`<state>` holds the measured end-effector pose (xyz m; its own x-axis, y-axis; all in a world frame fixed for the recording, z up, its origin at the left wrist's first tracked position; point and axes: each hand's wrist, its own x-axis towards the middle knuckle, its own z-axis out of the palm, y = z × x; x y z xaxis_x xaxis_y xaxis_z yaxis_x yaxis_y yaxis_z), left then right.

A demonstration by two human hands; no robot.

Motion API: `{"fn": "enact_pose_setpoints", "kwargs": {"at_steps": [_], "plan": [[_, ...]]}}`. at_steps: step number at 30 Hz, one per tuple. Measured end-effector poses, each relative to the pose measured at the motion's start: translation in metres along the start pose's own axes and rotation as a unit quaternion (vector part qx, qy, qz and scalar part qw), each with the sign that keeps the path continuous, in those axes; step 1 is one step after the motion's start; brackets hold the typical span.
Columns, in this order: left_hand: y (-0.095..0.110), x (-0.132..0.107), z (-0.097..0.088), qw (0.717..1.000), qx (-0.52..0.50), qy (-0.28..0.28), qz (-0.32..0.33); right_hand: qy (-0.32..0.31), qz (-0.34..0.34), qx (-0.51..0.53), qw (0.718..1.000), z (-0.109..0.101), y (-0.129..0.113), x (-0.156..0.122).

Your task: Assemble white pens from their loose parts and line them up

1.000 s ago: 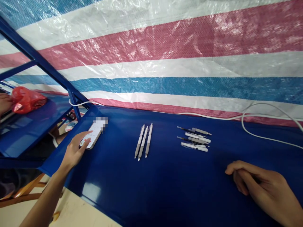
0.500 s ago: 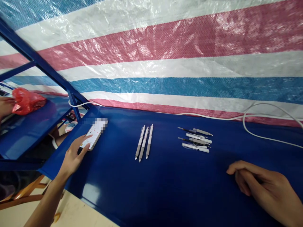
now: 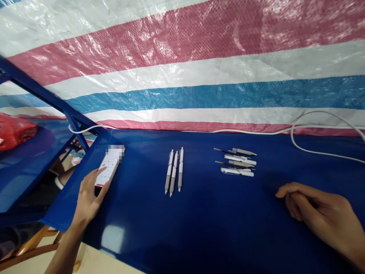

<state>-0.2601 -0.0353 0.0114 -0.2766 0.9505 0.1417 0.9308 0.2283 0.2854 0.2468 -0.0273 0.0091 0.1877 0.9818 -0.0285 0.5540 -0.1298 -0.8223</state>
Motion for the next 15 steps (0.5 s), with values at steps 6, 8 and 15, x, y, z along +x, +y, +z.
{"fn": "enact_pose_setpoints", "kwargs": {"at_steps": [6,8,15], "plan": [[-0.007,0.000,0.002,1.000,0.024,-0.002,0.016,0.046,0.031,-0.013,0.998,0.010,-0.020,-0.007],[-0.011,0.000,0.003,0.999,0.028,0.001,0.030,0.050,0.035,-0.020,0.998,0.011,-0.019,-0.006],[-0.014,0.001,0.005,0.998,0.036,0.004,0.044,0.005,0.021,-0.063,0.998,0.006,-0.008,0.000]]}}
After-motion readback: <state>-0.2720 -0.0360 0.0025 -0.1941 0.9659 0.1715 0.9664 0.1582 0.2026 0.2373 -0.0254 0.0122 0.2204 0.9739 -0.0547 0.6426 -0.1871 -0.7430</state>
